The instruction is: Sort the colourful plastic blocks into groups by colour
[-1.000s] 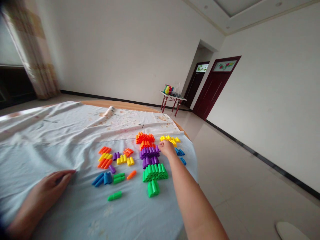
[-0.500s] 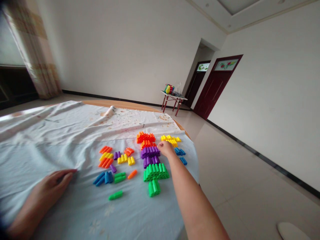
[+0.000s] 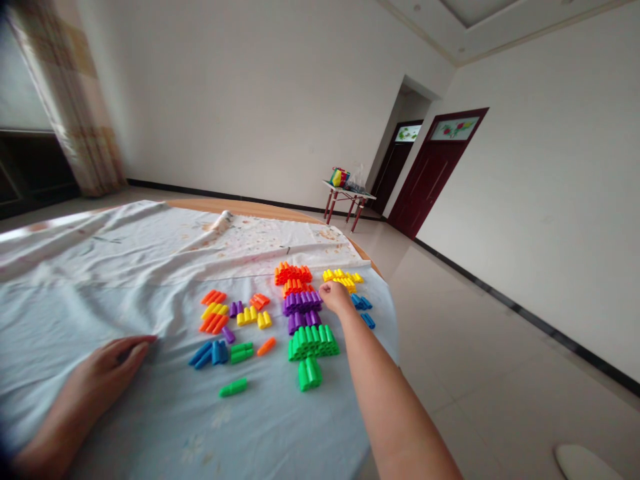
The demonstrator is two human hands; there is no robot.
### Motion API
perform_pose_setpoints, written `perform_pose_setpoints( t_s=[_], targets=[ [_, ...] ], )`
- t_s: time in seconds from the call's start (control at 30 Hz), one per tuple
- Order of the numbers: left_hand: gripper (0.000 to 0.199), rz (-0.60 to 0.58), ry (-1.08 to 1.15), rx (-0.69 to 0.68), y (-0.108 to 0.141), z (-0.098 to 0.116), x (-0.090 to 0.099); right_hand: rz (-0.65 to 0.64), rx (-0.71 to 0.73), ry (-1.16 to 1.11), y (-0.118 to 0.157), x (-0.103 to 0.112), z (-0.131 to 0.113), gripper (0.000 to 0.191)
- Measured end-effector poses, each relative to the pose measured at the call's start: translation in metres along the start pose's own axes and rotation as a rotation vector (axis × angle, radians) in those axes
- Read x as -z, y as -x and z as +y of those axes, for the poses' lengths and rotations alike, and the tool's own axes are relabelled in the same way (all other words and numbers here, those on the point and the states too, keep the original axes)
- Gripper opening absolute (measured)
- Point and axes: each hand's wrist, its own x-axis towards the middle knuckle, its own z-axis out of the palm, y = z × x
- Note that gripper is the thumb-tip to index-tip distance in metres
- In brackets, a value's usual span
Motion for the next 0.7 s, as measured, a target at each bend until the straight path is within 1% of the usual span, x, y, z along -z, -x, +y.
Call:
perform_pose_setpoints(
  t_s=[0.37, 0.5, 0.6, 0.7],
  targets=[
    [0.048, -0.017, -0.011, 0.024, 0.001, -0.001, 0.0, 0.002, 0.001, 0.033, 0.006, -0.001, -0.002, 0.018],
    [0.048, -0.014, -0.009, 0.009, 0.002, 0.0, 0.0, 0.044, -0.002, 0.041, 0.008, 0.005, -0.006, 0.017],
    [0.048, -0.011, -0.008, 0.006, 0.002, 0.0, 0.0, 0.115, 0.003, 0.045, 0.009, 0.014, -0.02, 0.018],
    [0.046, -0.002, 0.002, -0.004, 0.003, 0.002, 0.001, 0.152, 0.07, 0.004, 0.018, 0.016, -0.052, 0.022]
  ],
)
